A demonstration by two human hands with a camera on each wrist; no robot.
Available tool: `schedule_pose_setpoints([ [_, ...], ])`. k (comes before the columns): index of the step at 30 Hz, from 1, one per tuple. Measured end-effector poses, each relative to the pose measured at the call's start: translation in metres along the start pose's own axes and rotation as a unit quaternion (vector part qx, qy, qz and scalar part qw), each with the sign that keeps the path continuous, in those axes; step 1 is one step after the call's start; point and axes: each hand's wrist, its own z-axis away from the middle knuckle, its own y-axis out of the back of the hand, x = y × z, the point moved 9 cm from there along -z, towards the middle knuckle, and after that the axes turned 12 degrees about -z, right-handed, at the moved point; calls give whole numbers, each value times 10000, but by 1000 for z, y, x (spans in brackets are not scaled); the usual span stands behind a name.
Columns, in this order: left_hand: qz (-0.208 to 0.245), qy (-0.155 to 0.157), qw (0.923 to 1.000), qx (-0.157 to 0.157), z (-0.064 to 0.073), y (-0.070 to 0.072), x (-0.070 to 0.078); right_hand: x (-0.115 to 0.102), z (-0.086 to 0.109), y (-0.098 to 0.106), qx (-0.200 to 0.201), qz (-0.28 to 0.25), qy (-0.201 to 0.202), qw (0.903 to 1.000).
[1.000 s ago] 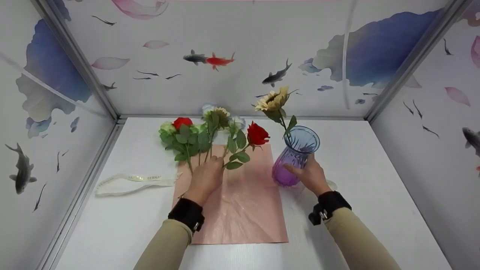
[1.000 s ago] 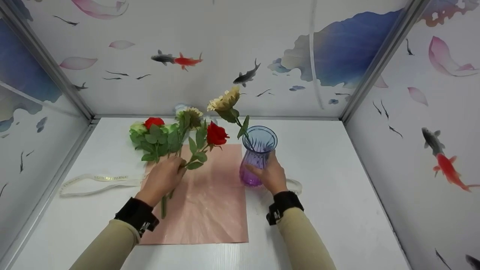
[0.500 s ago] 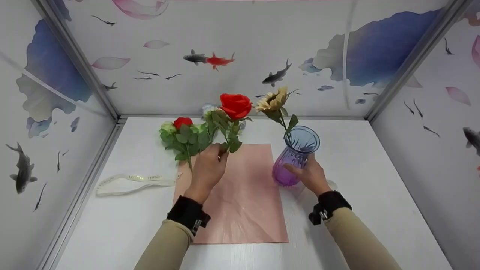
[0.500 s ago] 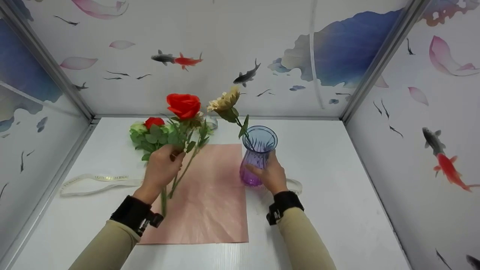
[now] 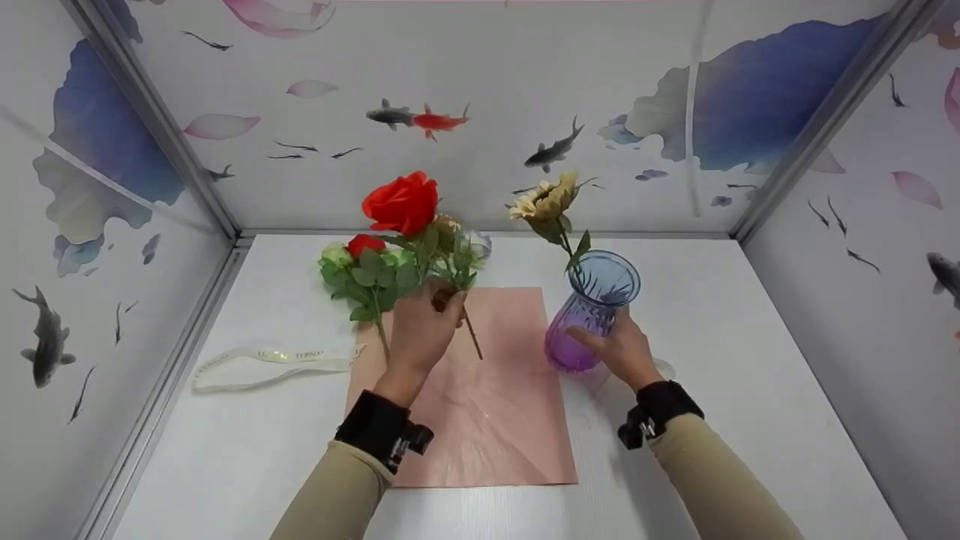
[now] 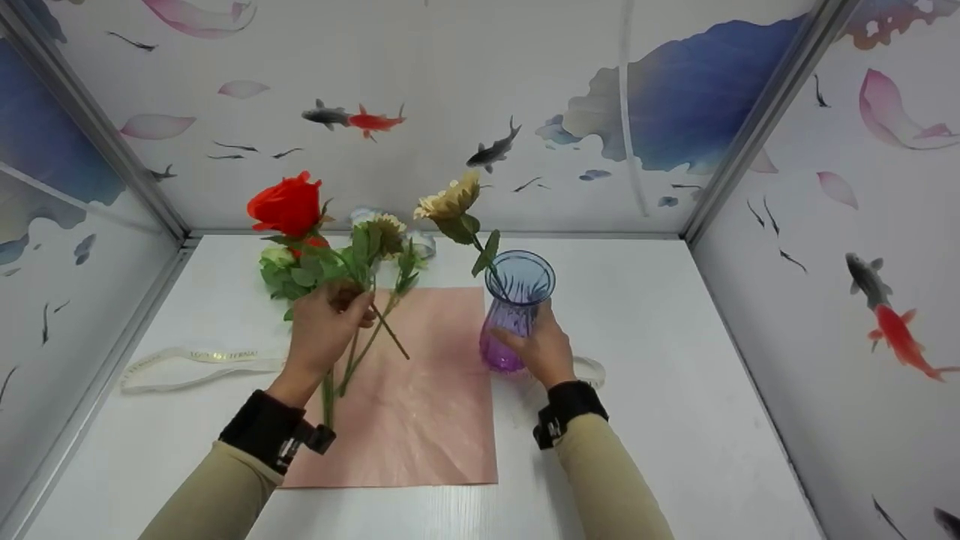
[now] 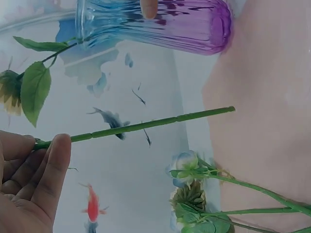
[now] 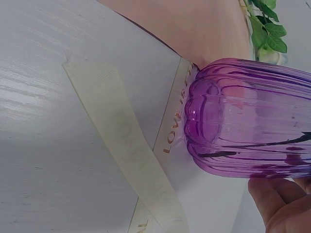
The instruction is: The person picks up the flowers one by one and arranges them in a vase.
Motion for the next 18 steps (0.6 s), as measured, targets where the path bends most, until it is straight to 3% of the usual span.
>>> schedule_pose_setpoints([
  [9,771,-83,9970,-61,0,6,21,1,-1,0,-19,-69,-17,10000],
  [14,1558,-180,9876,42,1,11,35,0,-1,0,-20,58,28,10000],
  [18,1903,-332,9811,129,1,16,49,-1,0,1,28,187,119,9998],
])
